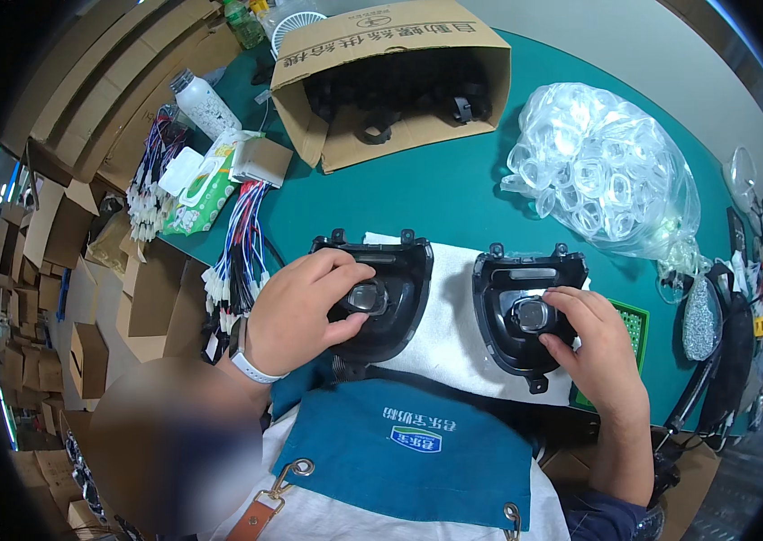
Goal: The person assembles electronic components, including an electronics housing, mounting bracket, wiring harness, and plastic lenses, using an electric screwdriver.
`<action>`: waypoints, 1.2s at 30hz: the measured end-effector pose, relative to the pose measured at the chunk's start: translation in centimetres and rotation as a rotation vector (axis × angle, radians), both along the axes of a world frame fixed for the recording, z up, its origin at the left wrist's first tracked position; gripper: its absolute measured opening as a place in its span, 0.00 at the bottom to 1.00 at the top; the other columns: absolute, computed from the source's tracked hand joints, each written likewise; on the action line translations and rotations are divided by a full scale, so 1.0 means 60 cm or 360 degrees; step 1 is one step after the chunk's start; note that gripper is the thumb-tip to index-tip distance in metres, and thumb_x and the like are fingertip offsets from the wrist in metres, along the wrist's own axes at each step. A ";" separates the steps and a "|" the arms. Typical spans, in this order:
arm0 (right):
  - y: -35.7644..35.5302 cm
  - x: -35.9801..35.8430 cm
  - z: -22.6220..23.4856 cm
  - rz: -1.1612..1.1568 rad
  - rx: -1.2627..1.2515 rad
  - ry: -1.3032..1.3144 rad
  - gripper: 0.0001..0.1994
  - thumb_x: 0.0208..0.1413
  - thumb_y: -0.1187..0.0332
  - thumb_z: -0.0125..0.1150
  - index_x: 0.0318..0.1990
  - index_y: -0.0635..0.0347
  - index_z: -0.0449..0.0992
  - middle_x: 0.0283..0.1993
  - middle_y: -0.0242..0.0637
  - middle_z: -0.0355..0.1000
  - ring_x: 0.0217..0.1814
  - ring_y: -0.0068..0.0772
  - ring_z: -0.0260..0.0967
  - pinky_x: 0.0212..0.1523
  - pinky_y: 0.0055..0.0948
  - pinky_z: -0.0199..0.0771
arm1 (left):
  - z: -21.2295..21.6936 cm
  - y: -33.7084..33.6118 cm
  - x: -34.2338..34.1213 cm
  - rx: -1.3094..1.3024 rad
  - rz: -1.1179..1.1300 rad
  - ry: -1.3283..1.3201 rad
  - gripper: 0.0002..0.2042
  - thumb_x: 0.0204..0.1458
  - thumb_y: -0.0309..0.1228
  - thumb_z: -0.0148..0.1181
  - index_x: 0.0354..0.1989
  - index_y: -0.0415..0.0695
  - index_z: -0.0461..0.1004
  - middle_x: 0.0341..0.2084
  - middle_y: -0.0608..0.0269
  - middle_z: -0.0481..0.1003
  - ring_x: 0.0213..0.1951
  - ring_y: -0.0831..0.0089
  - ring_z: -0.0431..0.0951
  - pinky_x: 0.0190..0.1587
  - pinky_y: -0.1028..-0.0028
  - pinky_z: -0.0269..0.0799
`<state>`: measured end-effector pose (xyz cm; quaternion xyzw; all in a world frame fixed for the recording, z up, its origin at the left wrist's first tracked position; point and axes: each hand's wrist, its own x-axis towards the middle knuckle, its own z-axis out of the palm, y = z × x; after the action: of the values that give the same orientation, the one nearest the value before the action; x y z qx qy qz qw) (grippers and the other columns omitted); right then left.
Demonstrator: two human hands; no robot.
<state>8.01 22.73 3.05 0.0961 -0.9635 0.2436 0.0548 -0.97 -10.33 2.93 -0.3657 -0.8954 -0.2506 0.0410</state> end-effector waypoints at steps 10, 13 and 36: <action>-0.003 0.005 -0.008 -0.0025 0.0015 0.0049 0.26 0.38 0.77 0.71 0.50 0.60 0.74 0.50 0.42 0.73 0.52 0.47 0.70 0.52 0.39 0.70 | -0.011 0.003 -0.005 -0.0058 -0.0134 -0.0024 0.21 0.41 0.35 0.70 0.44 0.43 0.74 0.36 0.59 0.71 0.40 0.58 0.74 0.43 0.65 0.72; -0.005 0.007 -0.005 -0.0030 0.0040 0.0044 0.26 0.38 0.77 0.71 0.50 0.60 0.74 0.50 0.42 0.73 0.52 0.47 0.70 0.52 0.38 0.70 | -0.009 0.000 -0.005 -0.0107 -0.0149 -0.0067 0.24 0.40 0.37 0.71 0.47 0.42 0.73 0.37 0.58 0.71 0.41 0.57 0.74 0.45 0.65 0.71; -0.033 0.032 -0.020 -0.0746 -0.0409 -0.0075 0.37 0.50 0.75 0.62 0.68 0.64 0.52 0.62 0.56 0.64 0.57 0.49 0.68 0.54 0.39 0.71 | -0.079 -0.013 0.046 0.0319 -0.0129 0.0340 0.32 0.39 0.47 0.71 0.52 0.47 0.70 0.52 0.46 0.66 0.60 0.44 0.63 0.56 0.53 0.63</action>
<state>9.93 20.75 1.83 -0.1432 -0.9216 0.3469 0.0990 1.81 -11.12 -1.80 -0.4201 -0.8410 -0.2998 0.1623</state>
